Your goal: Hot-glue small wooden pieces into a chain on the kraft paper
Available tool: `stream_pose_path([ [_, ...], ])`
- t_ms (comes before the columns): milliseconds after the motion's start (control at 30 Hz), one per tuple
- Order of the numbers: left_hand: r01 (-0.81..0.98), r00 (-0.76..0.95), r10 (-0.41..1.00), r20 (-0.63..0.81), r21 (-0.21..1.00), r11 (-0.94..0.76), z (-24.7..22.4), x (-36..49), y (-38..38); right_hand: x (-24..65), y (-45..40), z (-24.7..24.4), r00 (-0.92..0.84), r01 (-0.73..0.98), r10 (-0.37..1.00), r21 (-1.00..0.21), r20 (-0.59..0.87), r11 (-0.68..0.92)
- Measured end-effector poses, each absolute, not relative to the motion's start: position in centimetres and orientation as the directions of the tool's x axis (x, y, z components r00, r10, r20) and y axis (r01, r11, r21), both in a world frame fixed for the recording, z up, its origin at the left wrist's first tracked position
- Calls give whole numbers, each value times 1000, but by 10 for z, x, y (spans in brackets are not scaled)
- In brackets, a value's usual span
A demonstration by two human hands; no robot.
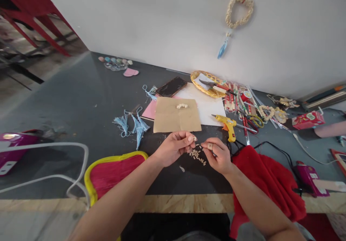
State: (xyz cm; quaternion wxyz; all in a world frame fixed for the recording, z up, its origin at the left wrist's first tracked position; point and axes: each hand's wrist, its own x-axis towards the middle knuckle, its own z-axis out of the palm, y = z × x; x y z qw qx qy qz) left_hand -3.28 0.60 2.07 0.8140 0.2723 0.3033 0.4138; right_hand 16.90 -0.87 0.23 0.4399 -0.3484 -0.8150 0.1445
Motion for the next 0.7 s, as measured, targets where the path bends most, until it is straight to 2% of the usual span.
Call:
stream_pose_path([
  [333,-561,438,868,-233,684,467,17,-36,6,164,-11,2,-425,397,651,-517,629,758],
  [700,-572,474,857,-202,669,474,20,-34,2,161,-5,-2,-460,386,616,-481,639,787],
])
